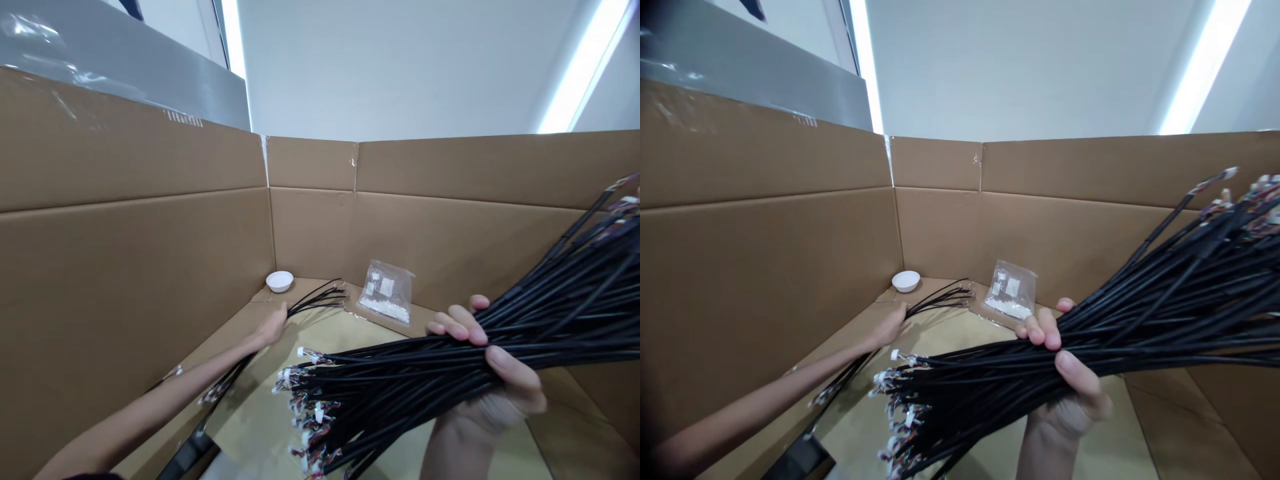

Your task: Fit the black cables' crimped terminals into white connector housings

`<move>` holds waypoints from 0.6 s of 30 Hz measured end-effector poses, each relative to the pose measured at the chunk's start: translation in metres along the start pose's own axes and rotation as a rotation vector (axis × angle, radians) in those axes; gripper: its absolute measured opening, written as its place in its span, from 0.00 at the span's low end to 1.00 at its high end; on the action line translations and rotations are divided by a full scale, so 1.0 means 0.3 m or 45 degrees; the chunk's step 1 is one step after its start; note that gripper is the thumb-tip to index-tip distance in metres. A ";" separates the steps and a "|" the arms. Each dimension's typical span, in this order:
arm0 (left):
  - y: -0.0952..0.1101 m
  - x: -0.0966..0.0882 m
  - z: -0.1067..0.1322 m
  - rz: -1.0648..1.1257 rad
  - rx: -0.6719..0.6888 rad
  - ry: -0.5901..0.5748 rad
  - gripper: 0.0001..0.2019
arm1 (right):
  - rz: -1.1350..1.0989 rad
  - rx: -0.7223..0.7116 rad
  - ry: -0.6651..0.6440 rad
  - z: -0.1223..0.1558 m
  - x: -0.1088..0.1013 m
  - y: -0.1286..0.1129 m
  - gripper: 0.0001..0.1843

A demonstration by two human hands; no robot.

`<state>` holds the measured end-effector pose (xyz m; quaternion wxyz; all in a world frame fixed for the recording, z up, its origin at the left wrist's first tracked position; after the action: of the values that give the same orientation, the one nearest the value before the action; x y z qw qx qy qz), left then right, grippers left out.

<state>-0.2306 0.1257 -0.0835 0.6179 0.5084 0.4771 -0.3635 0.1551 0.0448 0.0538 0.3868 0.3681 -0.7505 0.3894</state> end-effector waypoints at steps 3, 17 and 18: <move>0.093 -0.209 0.064 0.201 0.151 0.128 0.18 | 0.035 0.001 0.002 -0.012 -0.004 0.021 0.26; 0.866 -0.524 0.448 0.658 0.815 -0.175 0.15 | -0.120 0.233 0.270 -0.038 -0.004 0.255 0.19; 0.889 -0.500 0.447 0.634 0.813 -0.227 0.14 | -0.127 0.210 0.251 -0.044 -0.005 0.254 0.19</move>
<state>0.0059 0.0479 0.1392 0.5372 0.7409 0.1472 -0.3752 0.0945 0.0891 0.0348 0.4459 0.3955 -0.6552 0.4641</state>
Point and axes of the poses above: each hand's wrist, its own z-axis away from the middle knuckle, its own x-axis out of the palm, y = z × x, the point moved 8 cm from there along -z, towards the middle knuckle, and after that the axes turned 5 degrees about -x, right-handed, at the moved point
